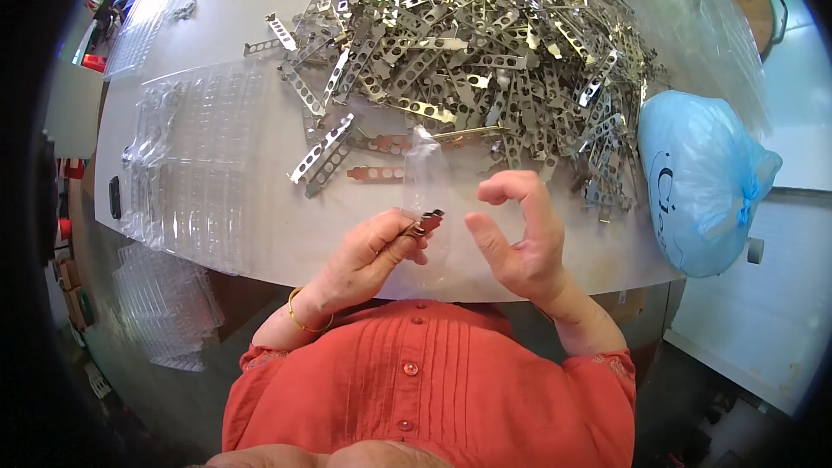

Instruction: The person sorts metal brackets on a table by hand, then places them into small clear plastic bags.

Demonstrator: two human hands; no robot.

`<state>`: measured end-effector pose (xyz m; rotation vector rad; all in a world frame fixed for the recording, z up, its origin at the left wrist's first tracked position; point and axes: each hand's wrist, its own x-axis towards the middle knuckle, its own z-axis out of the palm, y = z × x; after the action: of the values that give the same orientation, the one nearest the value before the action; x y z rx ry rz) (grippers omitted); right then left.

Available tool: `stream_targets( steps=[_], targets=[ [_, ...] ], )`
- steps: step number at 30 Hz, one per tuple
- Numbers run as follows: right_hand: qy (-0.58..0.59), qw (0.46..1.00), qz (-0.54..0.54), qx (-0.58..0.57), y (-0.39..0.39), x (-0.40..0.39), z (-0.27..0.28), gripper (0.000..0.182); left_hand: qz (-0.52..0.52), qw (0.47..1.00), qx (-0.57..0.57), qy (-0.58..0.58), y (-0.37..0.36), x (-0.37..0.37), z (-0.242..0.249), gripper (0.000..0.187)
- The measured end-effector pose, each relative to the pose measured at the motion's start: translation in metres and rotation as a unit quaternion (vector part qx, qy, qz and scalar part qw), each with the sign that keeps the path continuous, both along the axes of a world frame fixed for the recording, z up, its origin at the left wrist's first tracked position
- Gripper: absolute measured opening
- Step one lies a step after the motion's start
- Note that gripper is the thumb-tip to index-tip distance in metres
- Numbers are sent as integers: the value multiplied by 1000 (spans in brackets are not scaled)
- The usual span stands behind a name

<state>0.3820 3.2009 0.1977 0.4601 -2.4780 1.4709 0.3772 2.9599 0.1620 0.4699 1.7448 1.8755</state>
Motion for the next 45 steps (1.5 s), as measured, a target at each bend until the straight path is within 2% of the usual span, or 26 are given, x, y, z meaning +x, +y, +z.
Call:
stream_targets(
  steps=[1, 3, 4, 5, 6, 9, 14, 16, 17, 19, 22, 29, 32, 34, 37, 38, 40, 45],
  targets=[
    [-27, 998, -8, -59, 1, -3, -1, 37, 0, 1000, 0, -1, 1, 0, 2, 15],
    [-29, 997, -15, -67, -2, -7, 5, 37, -11, 987, -107, 118, 2, 0, 10, 10],
    [-29, 997, -22, -75, -4, -9, 9, 36, -11, 987, -108, 118, 3, 1, 11, 10],
    [-29, 997, -21, -75, -6, -12, 12, 36, -6, 970, -149, 192, 4, 2, 12, 9],
    [-26, 998, -15, -52, -7, -14, 15, 37, 0, 945, -189, 265, 6, 3, 12, 9],
    [-18, 1000, -16, -1, -13, -16, 15, 34, -2, 921, -245, 303, 9, 8, 12, 12],
    [-24, 998, -41, 32, -13, -13, 5, 24, 6, 909, -268, 320, 9, 12, 7, 14],
    [-102, 991, -55, -71, -12, -10, 3, 18, 12, 908, -267, 322, 8, 12, 6, 14],
    [-102, 991, -57, -71, -11, -9, 4, 18, 8, 907, -267, 325, 7, 12, 6, 14],
    [-152, 974, -47, -164, -9, -8, 7, 17, 4, 908, -263, 327, 7, 11, 7, 13],
    [-208, 951, -57, -221, -6, -8, 12, 17, -16, 904, -267, 333, 6, 9, 9, 14],
    [-264, 949, -28, -172, 2, -10, 7, 16, -61, 900, -267, 340, 5, 10, 13, 17],
    [-252, 950, -47, -177, 0, -11, 6, 12, -63, 902, -262, 337, 6, 10, 17, 18],
    [-171, 978, -65, -97, 1, -12, 2, 11, -67, 905, -257, 333, 5, 9, 17, 18],
    [-169, 980, -67, -81, 4, -13, 1, 14, -84, 904, -270, 321, 3, 8, 17, 17],
    [-169, 980, -69, -80, 4, -14, 2, 14, -82, 901, -277, 323, 3, 8, 18, 17],
    [-265, 953, -65, -134, 3, -13, 7, 16, -84, 900, -278, 325, 5, 8, 19, 17],
    [-269, 944, -36, -186, 6, -12, 2, 21, -73, 891, -289, 342, 3, 7, 17, 16]
  ],
)
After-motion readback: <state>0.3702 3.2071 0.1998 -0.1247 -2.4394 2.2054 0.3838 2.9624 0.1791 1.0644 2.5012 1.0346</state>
